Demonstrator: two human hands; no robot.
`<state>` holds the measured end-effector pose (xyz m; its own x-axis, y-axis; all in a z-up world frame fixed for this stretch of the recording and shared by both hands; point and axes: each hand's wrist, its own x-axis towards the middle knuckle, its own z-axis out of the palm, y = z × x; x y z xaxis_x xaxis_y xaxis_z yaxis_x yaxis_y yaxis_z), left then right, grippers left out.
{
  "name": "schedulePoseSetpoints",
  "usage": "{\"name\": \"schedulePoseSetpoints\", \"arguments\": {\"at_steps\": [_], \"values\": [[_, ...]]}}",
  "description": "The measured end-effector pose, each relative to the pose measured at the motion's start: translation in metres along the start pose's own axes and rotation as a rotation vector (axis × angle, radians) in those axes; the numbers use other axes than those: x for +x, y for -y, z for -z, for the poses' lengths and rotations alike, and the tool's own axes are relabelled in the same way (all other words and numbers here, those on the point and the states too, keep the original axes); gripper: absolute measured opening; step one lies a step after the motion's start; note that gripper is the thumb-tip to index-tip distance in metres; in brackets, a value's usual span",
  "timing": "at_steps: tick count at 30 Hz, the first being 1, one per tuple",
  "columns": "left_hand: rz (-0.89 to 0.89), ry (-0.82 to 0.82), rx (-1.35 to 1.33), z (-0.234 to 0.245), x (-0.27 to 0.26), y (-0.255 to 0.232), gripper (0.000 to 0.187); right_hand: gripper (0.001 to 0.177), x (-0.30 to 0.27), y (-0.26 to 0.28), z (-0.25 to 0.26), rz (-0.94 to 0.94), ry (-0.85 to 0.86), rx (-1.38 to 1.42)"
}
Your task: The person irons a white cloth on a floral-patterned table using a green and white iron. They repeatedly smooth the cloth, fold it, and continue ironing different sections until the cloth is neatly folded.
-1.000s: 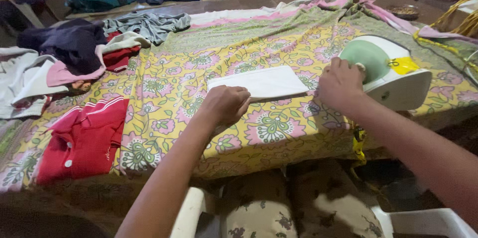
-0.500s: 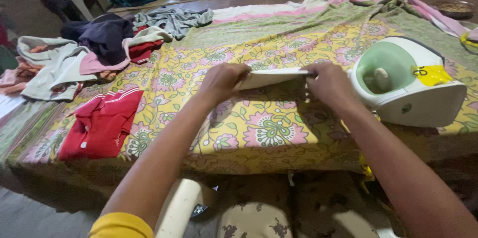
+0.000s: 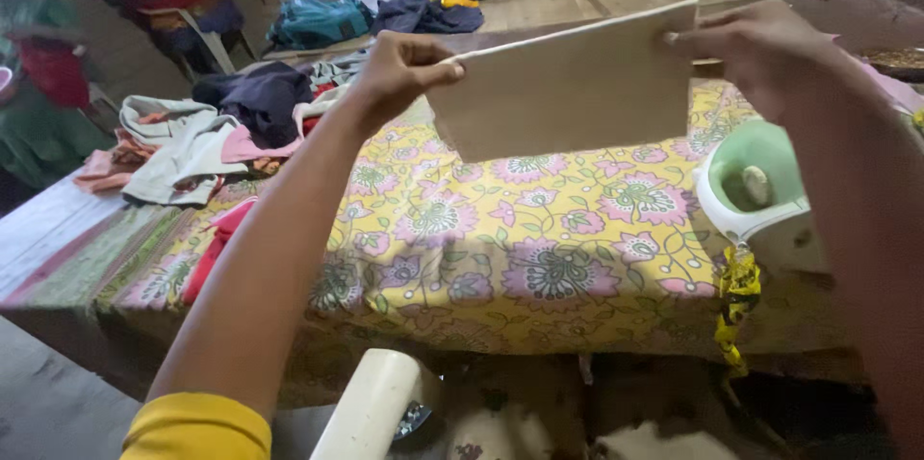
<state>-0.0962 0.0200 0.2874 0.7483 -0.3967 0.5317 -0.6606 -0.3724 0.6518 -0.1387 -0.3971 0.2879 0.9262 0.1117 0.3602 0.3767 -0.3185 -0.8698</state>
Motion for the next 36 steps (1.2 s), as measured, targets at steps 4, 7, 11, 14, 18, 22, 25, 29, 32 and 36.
{"name": "schedulePoseSetpoints", "arguments": {"at_steps": [4, 7, 11, 14, 18, 22, 25, 29, 32, 36], "values": [[0.239, 0.033, -0.33, 0.0, -0.021, -0.006, 0.023, 0.038, -0.025, 0.012, 0.008, -0.209, -0.05, 0.13], [0.353, 0.121, -0.354, -0.016, -0.035, 0.008, 0.027, 0.038, -0.032, 0.008, 0.002, -0.407, -0.088, -0.002], [0.481, 0.237, -0.359, -0.044, -0.048, 0.042, 0.032, 0.047, -0.031, -0.022, -0.013, -0.558, -0.048, -0.188], [0.594, 0.089, -0.039, -0.081, -0.056, 0.072, 0.037, 0.045, -0.034, -0.061, -0.037, -0.518, 0.026, -0.385], [0.179, -0.143, 0.329, -0.111, -0.075, 0.097, 0.045, 0.042, -0.037, -0.097, -0.06, -0.426, 0.126, -0.84], [0.105, -0.048, 0.423, -0.113, -0.099, 0.084, 0.029, 0.042, -0.05, -0.101, -0.061, -0.283, 0.115, -0.979], [-0.005, 0.152, 0.404, -0.106, -0.126, 0.056, 0.032, 0.042, -0.07, -0.092, -0.06, -0.355, 0.236, -0.944], [-0.262, 0.249, 0.431, -0.102, -0.142, 0.025, 0.043, 0.034, -0.094, -0.075, -0.05, -0.186, 0.506, -0.989], [-0.214, 0.26, 0.449, -0.1, -0.142, 0.017, 0.028, 0.043, -0.104, -0.07, -0.048, -0.09, 0.58, -0.97], [-0.072, 0.322, 0.496, -0.102, -0.129, 0.019, 0.019, 0.041, -0.108, -0.074, -0.046, -0.036, 0.523, -0.901]]}}
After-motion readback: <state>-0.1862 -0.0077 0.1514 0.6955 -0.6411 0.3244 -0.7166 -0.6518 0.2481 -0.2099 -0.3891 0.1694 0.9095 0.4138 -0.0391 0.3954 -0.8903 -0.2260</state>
